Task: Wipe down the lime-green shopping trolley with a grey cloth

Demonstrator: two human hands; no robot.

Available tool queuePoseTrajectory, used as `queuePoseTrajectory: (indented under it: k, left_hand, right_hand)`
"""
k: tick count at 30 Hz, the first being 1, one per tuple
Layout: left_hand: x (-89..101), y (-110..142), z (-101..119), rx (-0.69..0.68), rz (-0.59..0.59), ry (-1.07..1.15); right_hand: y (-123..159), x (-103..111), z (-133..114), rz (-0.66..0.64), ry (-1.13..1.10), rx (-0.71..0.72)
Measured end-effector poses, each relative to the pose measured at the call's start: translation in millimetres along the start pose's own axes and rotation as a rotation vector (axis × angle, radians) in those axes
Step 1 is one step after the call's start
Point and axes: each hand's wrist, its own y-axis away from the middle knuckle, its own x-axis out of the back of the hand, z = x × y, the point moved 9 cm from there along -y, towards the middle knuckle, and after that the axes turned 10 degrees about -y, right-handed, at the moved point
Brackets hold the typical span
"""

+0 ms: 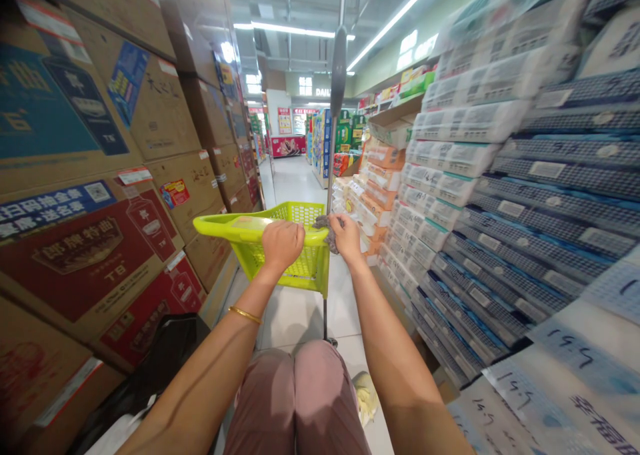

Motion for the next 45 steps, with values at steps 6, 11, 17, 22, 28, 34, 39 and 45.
queuePoseTrajectory:
  k: [6,11,17,22,28,34,39,45]
  left_hand:
    - [5.9,2,-3,-0.014,0.022,-0.054]
    - [3.7,3,-10,-0.017,-0.015,-0.054]
    - [3.9,4,-11,-0.019,-0.004,-0.046]
    - [3.8,3,-11,-0.008,-0.015,-0.044]
    - [5.7,4,-10,-0.007,0.002,-0.036]
    - [5.2,4,-13,0.013,-0.024,-0.045]
    - [3.6,5,-14,-0.012,-0.06,-0.041]
    - [5.5,4,-13,-0.011,-0.044,-0.022]
  right_hand:
    - [27,-10,-35,0.033,0.065,0.15]
    - [55,-42,-79,-0.081,0.268,0.392]
    - [42,-38,-66,-0.048,0.278,0.363]
    - [16,-22,-26,-0.088,0.0,0.101]
    - [11,-14,-1,-0.045,-0.174,-0.04]
    - [44,-27,-54,0.034,0.129,0.228]
    - [68,-52,-83,-0.039,0.372,0.422]
    - [39,-31,-60,-0.075,0.214,0.365]
